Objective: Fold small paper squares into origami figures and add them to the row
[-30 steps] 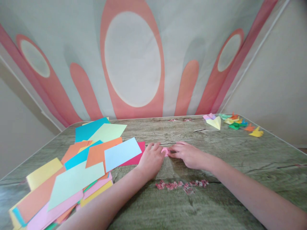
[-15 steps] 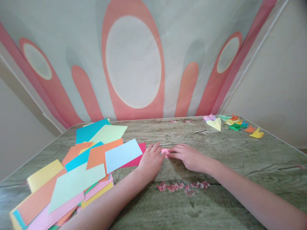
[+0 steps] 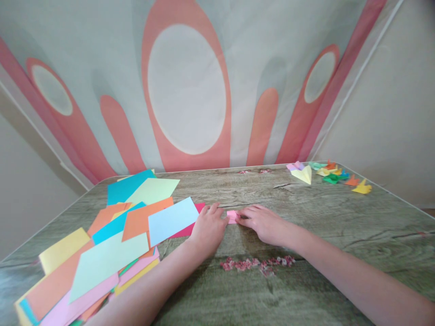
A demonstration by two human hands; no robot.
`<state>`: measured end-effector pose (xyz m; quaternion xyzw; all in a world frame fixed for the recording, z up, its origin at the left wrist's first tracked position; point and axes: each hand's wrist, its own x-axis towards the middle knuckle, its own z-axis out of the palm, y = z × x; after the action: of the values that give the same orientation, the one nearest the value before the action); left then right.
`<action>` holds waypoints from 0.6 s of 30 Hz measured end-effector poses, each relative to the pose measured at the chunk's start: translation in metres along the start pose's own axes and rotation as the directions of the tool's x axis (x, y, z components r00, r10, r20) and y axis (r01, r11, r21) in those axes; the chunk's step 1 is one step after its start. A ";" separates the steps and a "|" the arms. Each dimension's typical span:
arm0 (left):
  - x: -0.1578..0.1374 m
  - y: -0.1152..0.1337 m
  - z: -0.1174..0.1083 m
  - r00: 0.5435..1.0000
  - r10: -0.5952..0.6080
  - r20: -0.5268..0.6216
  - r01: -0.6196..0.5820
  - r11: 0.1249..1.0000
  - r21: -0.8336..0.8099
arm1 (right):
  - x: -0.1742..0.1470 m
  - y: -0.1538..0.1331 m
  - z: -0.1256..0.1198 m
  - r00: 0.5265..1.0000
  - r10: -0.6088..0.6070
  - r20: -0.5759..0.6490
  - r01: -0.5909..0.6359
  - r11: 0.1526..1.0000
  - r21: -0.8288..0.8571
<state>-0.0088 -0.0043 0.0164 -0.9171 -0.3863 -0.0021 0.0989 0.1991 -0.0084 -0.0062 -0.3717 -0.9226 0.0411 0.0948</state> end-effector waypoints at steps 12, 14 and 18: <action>0.001 0.009 0.006 0.998 0.037 -0.046 -0.038 0.999 -0.014 | 0.000 -0.003 -0.001 1.000 0.001 -0.025 -0.001 1.000 0.020; 0.001 0.010 0.006 0.999 0.021 -0.045 -0.022 1.000 -0.005 | 0.001 -0.002 -0.001 1.000 0.006 -0.014 -0.006 1.000 0.011; 0.002 0.008 0.005 0.999 0.003 -0.037 -0.003 1.000 0.007 | 0.000 0.003 0.001 1.000 -0.020 -0.007 0.020 1.000 0.023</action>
<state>-0.0023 -0.0072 0.0103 -0.9171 -0.3829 -0.0176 0.1094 0.2004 -0.0064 -0.0075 -0.3615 -0.9254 0.0497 0.1025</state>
